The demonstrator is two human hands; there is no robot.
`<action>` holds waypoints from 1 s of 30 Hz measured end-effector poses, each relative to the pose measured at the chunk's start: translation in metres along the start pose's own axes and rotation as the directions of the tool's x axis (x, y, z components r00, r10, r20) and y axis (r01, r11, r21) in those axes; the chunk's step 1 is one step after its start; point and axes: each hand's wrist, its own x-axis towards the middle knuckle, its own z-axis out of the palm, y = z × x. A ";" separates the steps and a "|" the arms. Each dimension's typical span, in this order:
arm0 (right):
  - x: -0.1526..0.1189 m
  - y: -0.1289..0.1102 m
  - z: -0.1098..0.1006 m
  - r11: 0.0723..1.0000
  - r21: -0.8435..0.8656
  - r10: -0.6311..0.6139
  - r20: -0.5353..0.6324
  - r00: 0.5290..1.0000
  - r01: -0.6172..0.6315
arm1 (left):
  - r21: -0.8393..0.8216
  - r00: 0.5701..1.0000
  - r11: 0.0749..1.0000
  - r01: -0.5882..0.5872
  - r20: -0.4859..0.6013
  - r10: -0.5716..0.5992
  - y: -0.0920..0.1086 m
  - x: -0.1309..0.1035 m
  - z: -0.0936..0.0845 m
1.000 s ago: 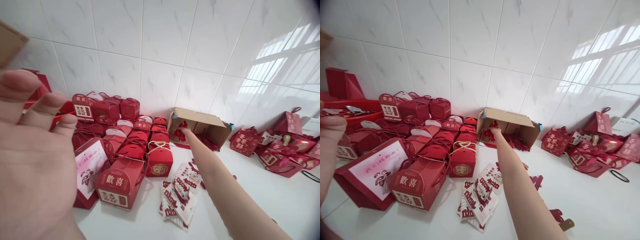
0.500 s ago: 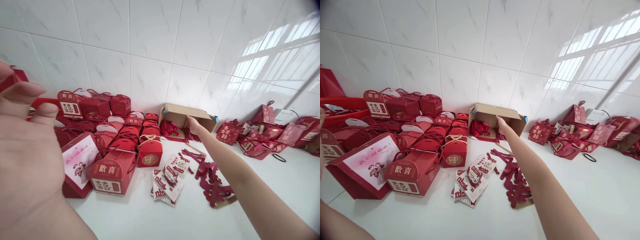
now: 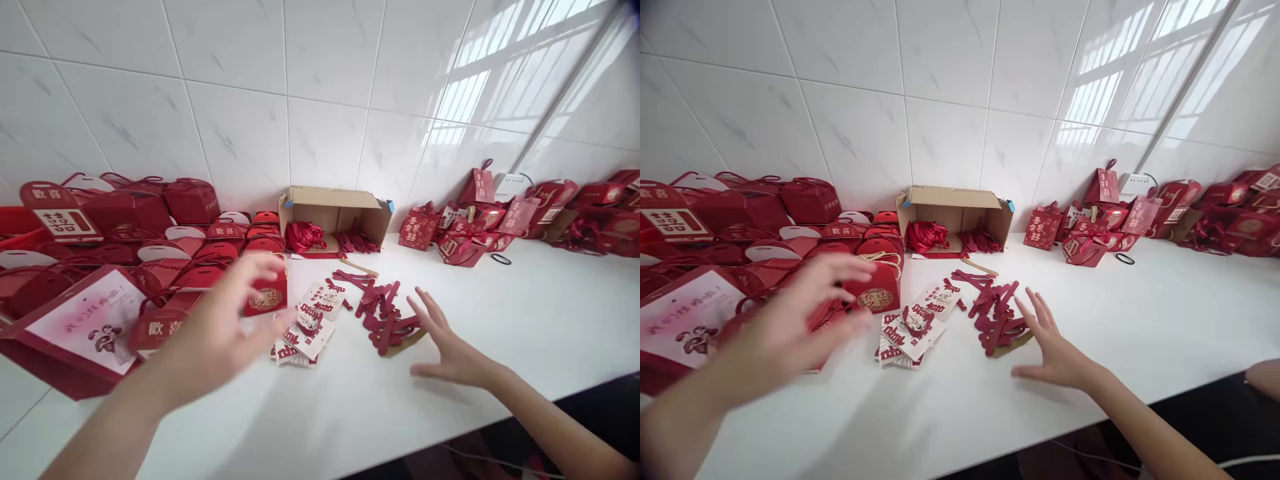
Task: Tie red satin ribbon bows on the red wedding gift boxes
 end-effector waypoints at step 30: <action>0.150 0.021 0.042 0.980 -0.130 -0.152 -0.023 0.988 0.148 | 0.359 0.967 0.925 -0.122 0.254 0.029 -0.079 -0.075 0.109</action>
